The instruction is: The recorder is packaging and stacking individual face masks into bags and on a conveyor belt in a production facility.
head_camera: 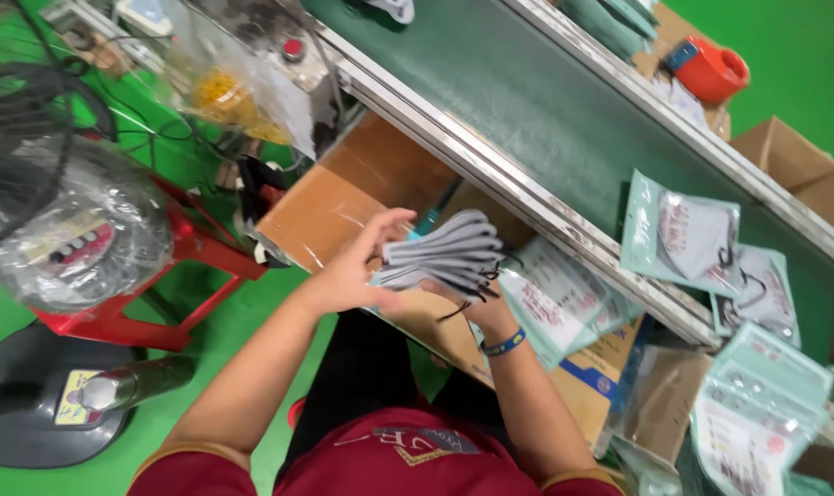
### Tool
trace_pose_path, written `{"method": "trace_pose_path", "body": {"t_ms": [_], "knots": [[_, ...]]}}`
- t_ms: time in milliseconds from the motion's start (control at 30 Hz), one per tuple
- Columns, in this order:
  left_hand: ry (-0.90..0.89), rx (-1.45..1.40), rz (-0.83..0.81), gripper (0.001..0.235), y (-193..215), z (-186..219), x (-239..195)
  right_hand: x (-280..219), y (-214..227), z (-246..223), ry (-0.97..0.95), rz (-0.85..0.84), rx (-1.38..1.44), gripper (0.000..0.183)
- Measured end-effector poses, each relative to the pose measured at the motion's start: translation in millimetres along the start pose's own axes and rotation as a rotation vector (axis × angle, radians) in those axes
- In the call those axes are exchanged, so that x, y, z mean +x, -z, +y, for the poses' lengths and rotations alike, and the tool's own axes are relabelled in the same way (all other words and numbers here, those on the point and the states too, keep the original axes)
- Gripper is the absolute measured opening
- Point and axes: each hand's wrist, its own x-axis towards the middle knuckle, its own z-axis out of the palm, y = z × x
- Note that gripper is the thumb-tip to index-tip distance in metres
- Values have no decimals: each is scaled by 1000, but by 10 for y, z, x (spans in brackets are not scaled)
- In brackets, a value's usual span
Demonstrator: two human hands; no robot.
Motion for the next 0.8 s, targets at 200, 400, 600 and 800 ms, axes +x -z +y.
{"method": "trace_pose_path", "body": {"t_ms": [200,400,600,800], "knots": [[-691,291,-7,63,-439,-435,-409,-554,-147,-473,477,15,-844,36],[-285,385,-332,40,-42,-797,-144,-1175,557,-554,-241,269,-721,22],[-33,416,-644,72,-908,-114,88,-1439,563,-383,-6,167,-1444,35],[-123,808,-848,57,-1785,-489,227,-1276,665,-295,-112,303,-1473,22]]}}
